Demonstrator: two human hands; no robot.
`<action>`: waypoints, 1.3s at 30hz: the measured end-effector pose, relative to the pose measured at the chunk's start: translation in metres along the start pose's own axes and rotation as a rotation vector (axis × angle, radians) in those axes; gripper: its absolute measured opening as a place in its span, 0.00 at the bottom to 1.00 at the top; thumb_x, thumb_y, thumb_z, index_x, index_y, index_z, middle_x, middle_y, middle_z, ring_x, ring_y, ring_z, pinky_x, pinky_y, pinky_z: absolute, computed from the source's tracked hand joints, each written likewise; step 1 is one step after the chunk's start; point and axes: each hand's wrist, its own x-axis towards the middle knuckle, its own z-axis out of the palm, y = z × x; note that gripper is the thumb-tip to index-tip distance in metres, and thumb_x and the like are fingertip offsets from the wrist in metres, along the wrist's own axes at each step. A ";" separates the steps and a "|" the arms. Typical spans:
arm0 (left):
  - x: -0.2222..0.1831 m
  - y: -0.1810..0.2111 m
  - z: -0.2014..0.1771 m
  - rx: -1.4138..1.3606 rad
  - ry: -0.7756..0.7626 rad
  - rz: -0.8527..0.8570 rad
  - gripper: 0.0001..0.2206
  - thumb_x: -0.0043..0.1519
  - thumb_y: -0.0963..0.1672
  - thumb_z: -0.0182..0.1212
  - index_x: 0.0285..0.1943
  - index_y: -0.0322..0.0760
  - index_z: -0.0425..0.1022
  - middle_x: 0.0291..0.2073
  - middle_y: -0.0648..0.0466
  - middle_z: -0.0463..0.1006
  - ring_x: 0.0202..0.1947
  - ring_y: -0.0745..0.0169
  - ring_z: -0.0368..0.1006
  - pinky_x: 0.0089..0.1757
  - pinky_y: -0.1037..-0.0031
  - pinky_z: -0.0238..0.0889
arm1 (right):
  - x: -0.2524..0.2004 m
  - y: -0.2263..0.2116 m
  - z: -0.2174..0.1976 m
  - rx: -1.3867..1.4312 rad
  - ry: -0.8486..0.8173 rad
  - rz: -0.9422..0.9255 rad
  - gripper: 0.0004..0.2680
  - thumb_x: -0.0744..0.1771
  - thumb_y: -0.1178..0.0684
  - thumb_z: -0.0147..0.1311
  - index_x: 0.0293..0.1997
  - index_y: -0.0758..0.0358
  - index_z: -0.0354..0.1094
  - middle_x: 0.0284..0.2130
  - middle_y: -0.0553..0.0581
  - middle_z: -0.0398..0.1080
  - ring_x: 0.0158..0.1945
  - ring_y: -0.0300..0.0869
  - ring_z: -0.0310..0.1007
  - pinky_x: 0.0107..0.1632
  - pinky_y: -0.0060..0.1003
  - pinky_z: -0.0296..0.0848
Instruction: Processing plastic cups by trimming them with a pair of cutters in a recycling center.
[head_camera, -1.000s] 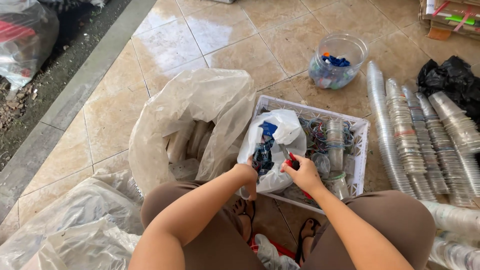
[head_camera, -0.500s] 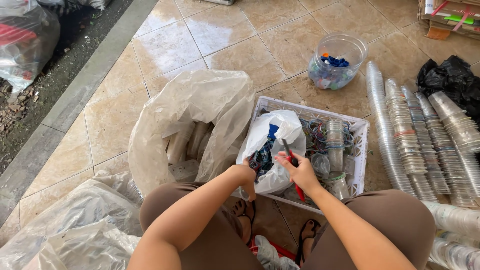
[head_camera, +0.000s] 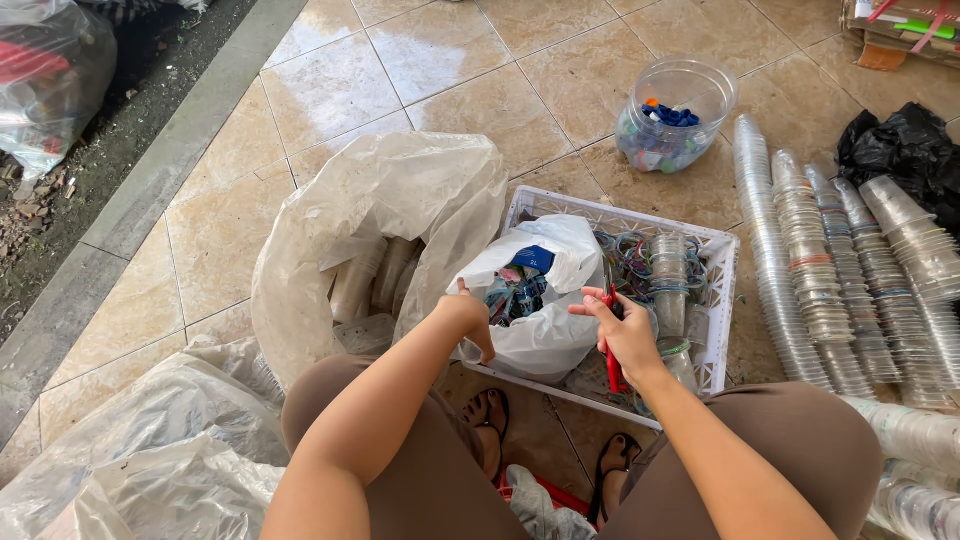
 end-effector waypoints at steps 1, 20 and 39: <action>-0.015 0.004 -0.006 0.001 0.000 -0.001 0.46 0.39 0.63 0.66 0.66 0.38 0.75 0.66 0.46 0.71 0.75 0.30 0.42 0.66 0.54 0.49 | 0.000 0.000 0.000 0.001 0.000 -0.001 0.12 0.67 0.52 0.57 0.52 0.67 0.75 0.38 0.69 0.80 0.09 0.31 0.60 0.19 0.24 0.58; 0.041 -0.007 -0.011 -0.466 -0.050 -0.104 0.72 0.39 0.56 0.78 0.78 0.39 0.12 0.75 0.36 0.53 0.74 0.36 0.49 0.65 0.53 0.54 | 0.006 -0.015 -0.007 0.051 0.034 -0.078 0.10 0.65 0.55 0.58 0.50 0.65 0.76 0.30 0.68 0.80 0.10 0.32 0.61 0.19 0.23 0.58; 0.157 -0.041 0.019 -0.632 0.215 -0.090 0.65 0.35 0.65 0.75 0.82 0.56 0.39 0.74 0.35 0.54 0.72 0.41 0.56 0.66 0.55 0.51 | 0.005 -0.035 -0.009 0.136 -0.017 -0.143 0.11 0.65 0.58 0.57 0.52 0.66 0.75 0.26 0.68 0.78 0.12 0.32 0.61 0.24 0.25 0.62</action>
